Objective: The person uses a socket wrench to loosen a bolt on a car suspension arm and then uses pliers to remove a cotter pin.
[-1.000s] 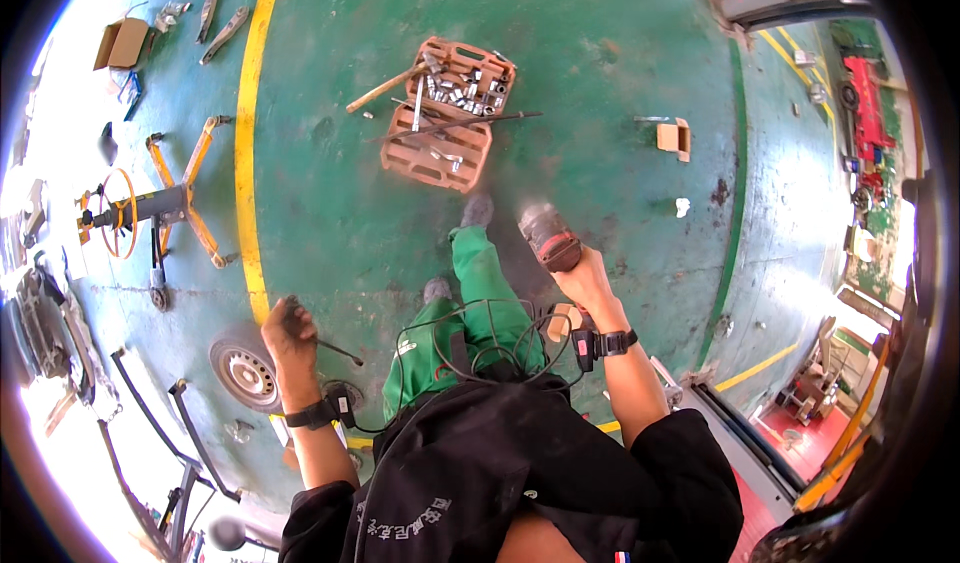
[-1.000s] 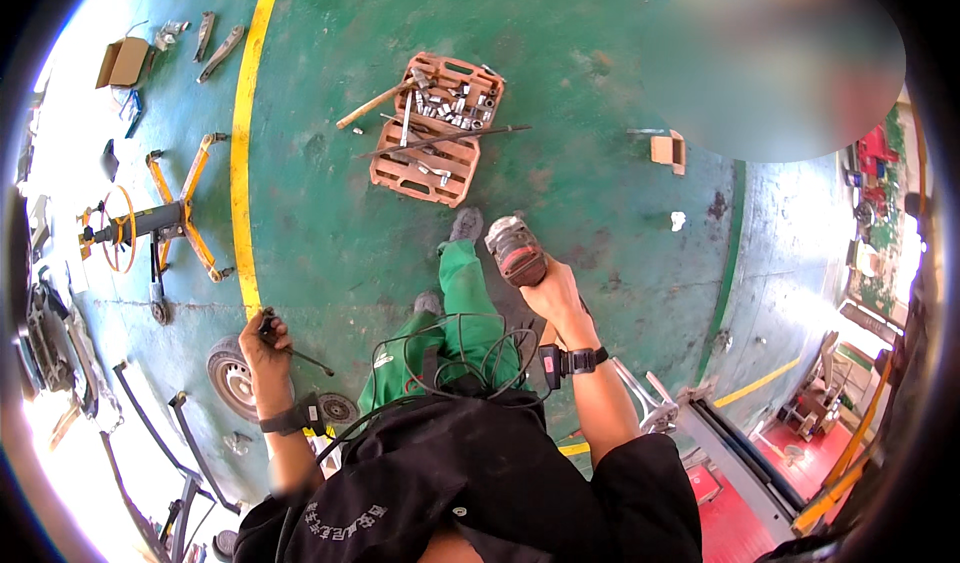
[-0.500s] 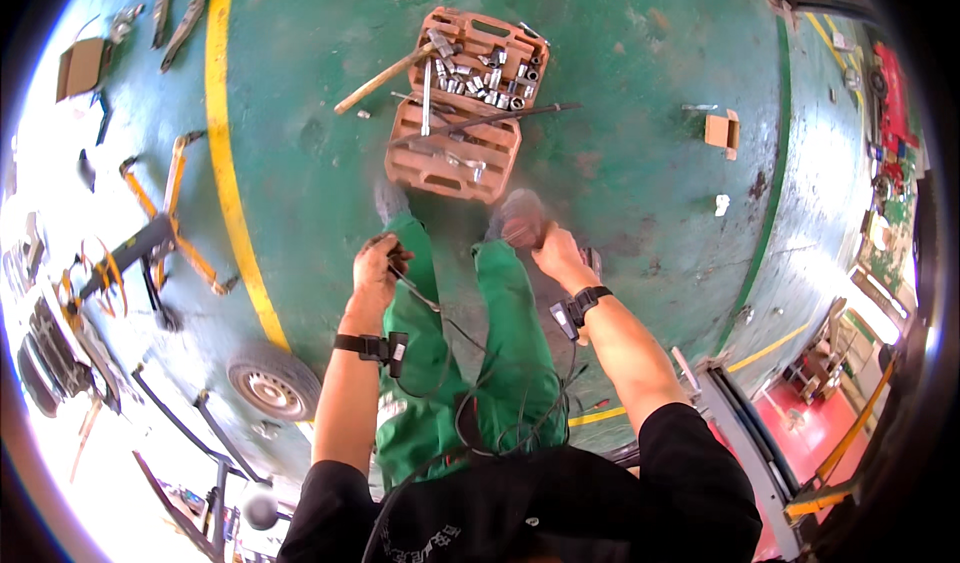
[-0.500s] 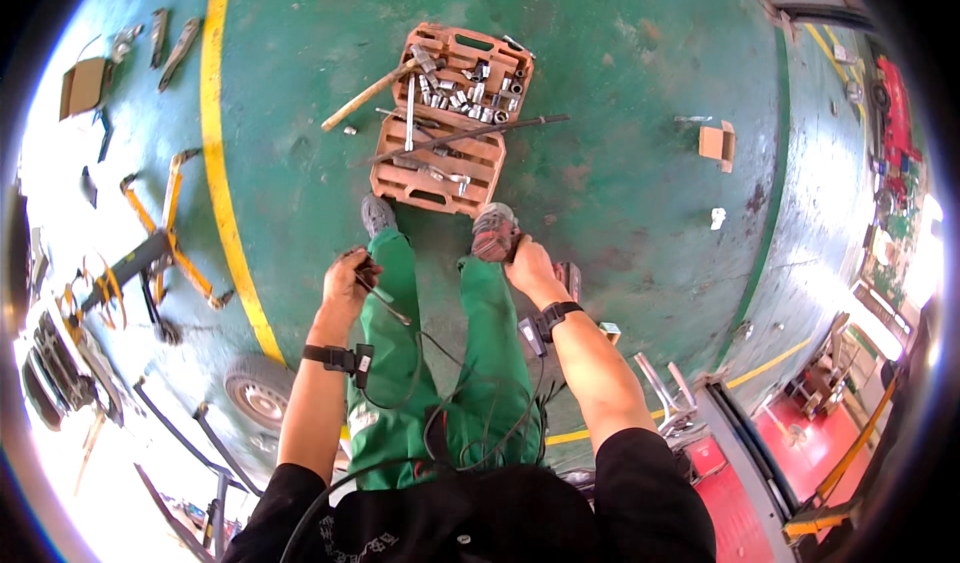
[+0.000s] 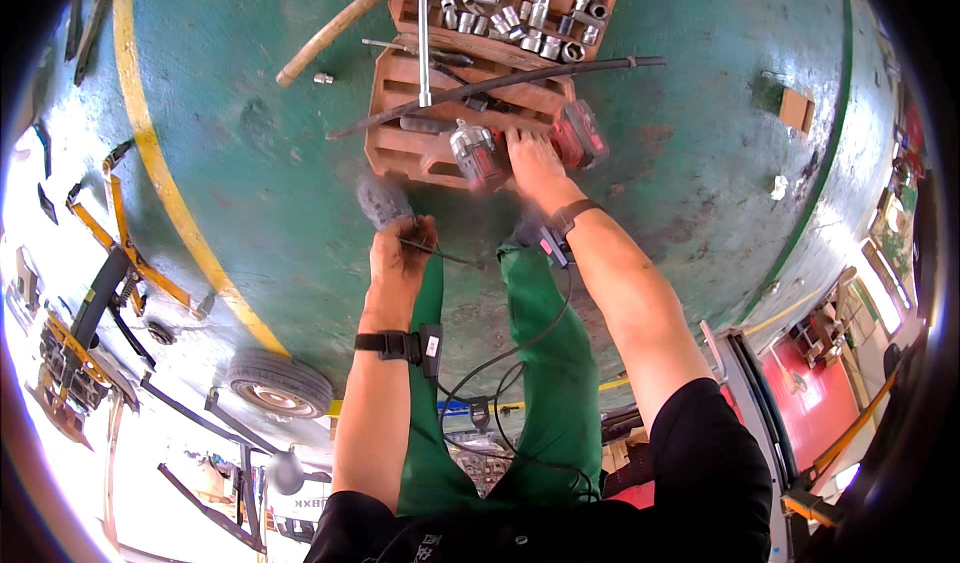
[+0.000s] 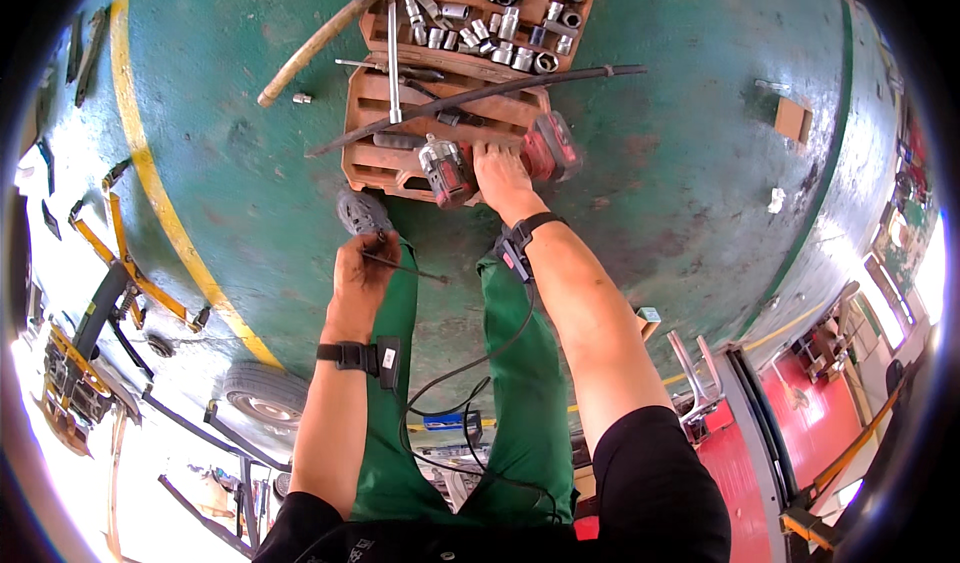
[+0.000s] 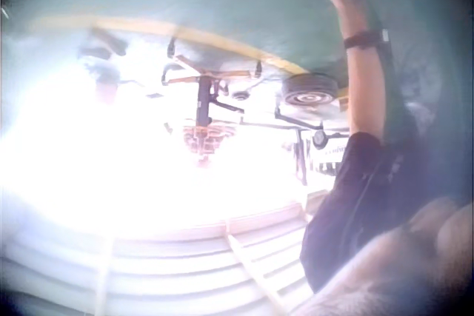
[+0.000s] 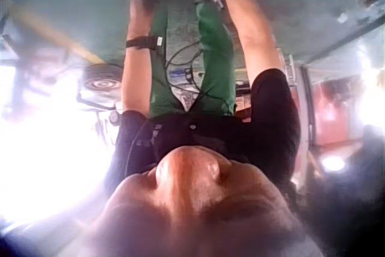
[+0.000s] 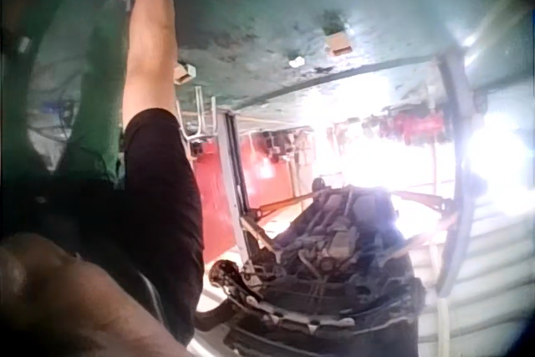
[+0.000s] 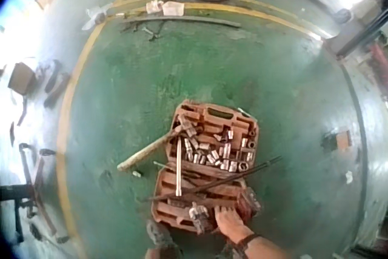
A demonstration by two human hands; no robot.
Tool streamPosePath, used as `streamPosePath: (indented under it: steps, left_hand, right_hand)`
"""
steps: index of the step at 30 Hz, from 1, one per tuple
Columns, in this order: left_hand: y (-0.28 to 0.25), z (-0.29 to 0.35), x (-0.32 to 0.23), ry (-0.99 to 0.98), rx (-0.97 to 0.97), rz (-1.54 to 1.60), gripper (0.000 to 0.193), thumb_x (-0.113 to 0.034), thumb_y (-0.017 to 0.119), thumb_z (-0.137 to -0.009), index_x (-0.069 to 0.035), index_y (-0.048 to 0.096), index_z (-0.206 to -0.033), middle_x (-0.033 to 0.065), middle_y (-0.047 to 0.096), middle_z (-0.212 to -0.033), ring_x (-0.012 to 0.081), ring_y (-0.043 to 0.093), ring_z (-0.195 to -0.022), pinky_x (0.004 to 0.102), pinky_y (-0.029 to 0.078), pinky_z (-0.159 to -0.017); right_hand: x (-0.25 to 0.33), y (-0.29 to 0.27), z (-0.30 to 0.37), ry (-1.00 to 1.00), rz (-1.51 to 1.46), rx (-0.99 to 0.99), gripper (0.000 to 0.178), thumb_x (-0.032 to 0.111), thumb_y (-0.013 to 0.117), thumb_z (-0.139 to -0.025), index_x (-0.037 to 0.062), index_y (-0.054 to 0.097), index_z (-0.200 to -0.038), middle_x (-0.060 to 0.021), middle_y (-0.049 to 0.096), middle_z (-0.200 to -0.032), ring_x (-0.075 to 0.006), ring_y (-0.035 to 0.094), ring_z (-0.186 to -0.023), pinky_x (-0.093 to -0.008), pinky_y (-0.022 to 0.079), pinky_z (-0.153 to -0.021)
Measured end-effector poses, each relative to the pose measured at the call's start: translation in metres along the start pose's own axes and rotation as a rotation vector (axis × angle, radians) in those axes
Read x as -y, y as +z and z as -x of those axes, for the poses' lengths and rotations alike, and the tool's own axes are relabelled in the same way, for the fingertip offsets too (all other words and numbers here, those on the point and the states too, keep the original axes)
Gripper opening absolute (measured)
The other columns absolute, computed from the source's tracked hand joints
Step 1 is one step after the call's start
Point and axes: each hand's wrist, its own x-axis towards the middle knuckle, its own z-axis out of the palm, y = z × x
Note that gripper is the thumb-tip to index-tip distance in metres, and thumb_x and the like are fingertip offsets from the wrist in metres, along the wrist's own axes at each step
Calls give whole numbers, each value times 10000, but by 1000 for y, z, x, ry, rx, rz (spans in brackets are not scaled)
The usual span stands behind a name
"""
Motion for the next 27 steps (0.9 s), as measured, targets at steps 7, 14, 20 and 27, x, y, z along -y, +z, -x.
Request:
streamPosePath:
  steps: [7,14,20,27]
  left_hand:
    - [22,-56,-15,47,65,3,150,-28,559,-848,31,571,-986,145,649,-960,266,663,-874,409,542,-802]
    - [42,-14,-16,61,115,56,127,-55,541,-895,-20,588,-1007,94,655,-972,235,647,-954,460,496,-916]
    - [25,-13,-7,48,189,30,150,-76,491,-942,-50,592,-1049,71,656,-987,207,630,-958,473,473,-979]
    - [93,18,-15,-36,252,-310,245,-147,558,-898,-97,597,-1135,34,643,-1004,171,605,-931,336,467,-798]
  right_hand:
    - [-12,17,-19,-123,-2,-59,377,54,567,-816,48,504,-1187,-173,605,-1133,-354,578,-1086,-420,440,-970]
    - [19,-41,-44,59,-415,-187,247,142,640,-796,26,606,-1010,-207,668,-927,-361,635,-933,-437,510,-842]
    - [52,-82,-43,-39,-978,216,315,331,618,-887,50,645,-1028,-175,692,-946,-346,654,-931,-396,523,-820]
    - [58,-117,24,-10,-991,415,340,358,621,-903,26,658,-968,-168,690,-881,-316,665,-844,-384,501,-748]
